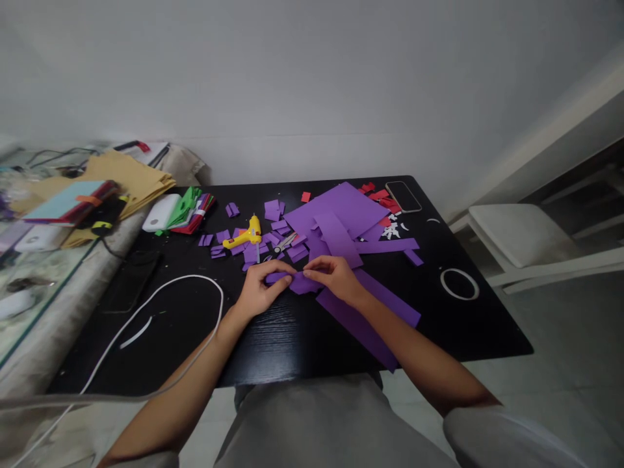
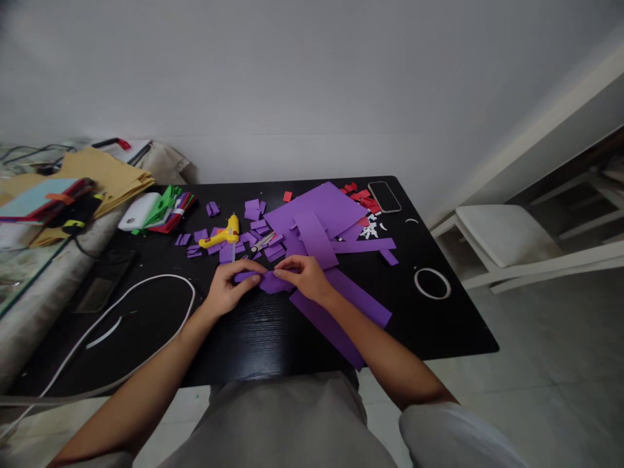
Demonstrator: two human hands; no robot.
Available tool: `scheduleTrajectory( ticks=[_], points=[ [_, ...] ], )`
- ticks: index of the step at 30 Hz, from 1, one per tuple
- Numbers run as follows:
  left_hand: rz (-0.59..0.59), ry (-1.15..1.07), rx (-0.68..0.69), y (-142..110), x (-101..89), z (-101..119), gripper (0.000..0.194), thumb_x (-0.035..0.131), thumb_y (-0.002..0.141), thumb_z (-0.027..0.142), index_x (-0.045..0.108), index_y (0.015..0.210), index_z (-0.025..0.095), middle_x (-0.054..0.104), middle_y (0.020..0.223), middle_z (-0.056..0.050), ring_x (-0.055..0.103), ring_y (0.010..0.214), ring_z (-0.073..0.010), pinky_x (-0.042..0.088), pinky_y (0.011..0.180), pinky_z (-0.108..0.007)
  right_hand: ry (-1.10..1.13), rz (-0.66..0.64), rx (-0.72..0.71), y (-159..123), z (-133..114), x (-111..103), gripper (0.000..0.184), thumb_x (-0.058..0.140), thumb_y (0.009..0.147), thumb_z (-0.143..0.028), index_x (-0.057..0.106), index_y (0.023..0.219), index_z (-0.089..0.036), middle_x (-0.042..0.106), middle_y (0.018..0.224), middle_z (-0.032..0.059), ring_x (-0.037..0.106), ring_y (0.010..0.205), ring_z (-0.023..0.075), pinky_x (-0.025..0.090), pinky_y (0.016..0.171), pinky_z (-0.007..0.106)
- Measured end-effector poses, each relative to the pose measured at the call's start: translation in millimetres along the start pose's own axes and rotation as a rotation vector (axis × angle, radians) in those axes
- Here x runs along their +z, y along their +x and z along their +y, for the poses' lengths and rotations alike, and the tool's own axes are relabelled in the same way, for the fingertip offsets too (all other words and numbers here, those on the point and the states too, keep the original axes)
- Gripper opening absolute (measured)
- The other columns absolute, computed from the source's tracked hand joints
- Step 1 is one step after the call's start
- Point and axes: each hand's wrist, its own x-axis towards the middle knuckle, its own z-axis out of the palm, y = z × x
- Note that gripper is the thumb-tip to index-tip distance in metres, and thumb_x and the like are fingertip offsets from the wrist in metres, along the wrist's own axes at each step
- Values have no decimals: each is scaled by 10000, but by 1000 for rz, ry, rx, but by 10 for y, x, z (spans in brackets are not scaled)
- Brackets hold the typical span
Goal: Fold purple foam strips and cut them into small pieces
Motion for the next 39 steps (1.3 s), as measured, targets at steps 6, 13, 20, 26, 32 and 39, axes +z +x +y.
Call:
scheduleTrajectory(
  ticks=[6,13,20,26,32,39],
  points=[
    [4,10,-137,19,53,-41,296,730,837,405,722,1041,190,766,910,-41,715,850,-199,547,808,-299,-98,64,-104,-7,31,10,213,799,743,-392,748,845,-212,765,860,44,706,839,205,549,819,353],
    [-33,52,-160,46,48,-72,266,674,870,440,748,889,185,741,832,-32,655,775,-181,505,700,-272,-83,188,-106,-7,-30,-3,237,805,739,-391,725,881,-220,759,870,37,709,826,205,549,783,345],
    [-38,-102,-239,65,34,-30,282,692,845,439,746,818,163,692,708,-22,576,631,-141,442,585,-250,28,264,-25,26,-54,-65,333,843,696,-408,702,931,-221,759,819,40,719,804,223,561,803,377],
    [3,-128,-273,73,53,-50,305,735,803,461,746,815,157,689,698,-20,554,600,-127,423,557,-238,36,289,-42,45,-3,-69,360,840,693,-440,688,934,-220,751,830,41,722,828,227,563,818,383],
    [57,-126,-261,59,77,-44,301,738,802,466,741,807,165,640,654,1,529,588,-121,422,571,-239,65,311,-36,50,2,-69,359,840,694,-418,676,943,-218,736,809,31,717,810,213,564,831,376],
    [177,-222,-279,58,123,-28,311,735,808,475,712,843,167,686,772,-16,586,683,-134,464,651,-251,297,56,212,9,-27,6,566,915,576,-313,653,1066,-206,759,969,45,729,854,208,610,809,376]
  ],
)
